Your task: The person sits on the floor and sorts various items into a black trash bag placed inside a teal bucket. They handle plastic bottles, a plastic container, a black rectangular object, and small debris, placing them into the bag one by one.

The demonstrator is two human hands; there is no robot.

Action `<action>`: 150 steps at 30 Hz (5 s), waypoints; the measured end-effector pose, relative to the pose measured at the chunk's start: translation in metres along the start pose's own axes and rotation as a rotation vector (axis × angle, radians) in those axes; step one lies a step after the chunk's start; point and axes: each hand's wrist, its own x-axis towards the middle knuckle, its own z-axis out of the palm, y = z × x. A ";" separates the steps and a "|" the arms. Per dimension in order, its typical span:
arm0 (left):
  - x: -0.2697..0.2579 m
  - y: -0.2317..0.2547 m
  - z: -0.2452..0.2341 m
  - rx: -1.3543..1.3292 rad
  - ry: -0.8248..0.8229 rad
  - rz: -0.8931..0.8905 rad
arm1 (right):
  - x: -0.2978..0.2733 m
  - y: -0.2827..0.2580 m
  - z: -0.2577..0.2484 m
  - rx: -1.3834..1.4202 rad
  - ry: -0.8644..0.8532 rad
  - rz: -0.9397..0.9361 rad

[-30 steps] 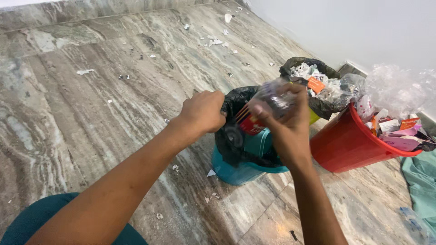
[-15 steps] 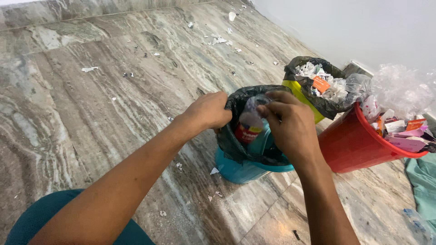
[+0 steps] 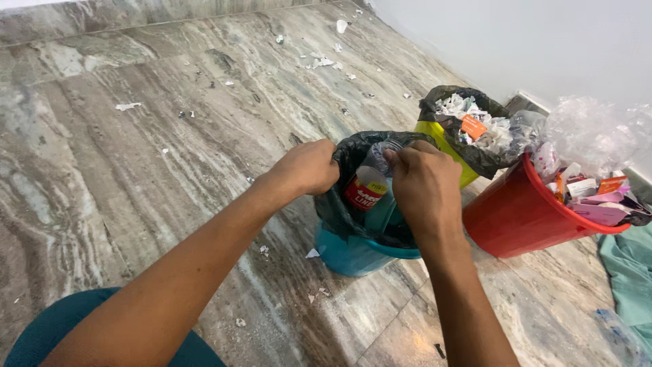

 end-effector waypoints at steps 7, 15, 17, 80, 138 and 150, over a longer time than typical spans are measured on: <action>0.003 -0.007 0.001 -0.022 0.008 0.018 | 0.000 0.003 0.012 -0.041 -0.054 -0.018; 0.008 -0.021 -0.004 0.014 -0.027 0.031 | 0.012 -0.002 0.023 0.005 -0.192 -0.006; 0.012 -0.026 0.004 0.001 0.038 0.074 | 0.011 -0.006 0.027 0.060 -0.154 -0.038; 0.119 0.094 0.130 0.362 0.382 0.556 | -0.099 0.226 -0.023 -0.209 0.071 0.020; 0.011 0.034 0.031 -2.391 -0.152 0.191 | 0.001 -0.025 0.043 2.312 0.553 0.567; 0.013 0.034 0.046 -2.350 -0.120 0.074 | -0.010 -0.018 0.054 2.318 0.579 0.591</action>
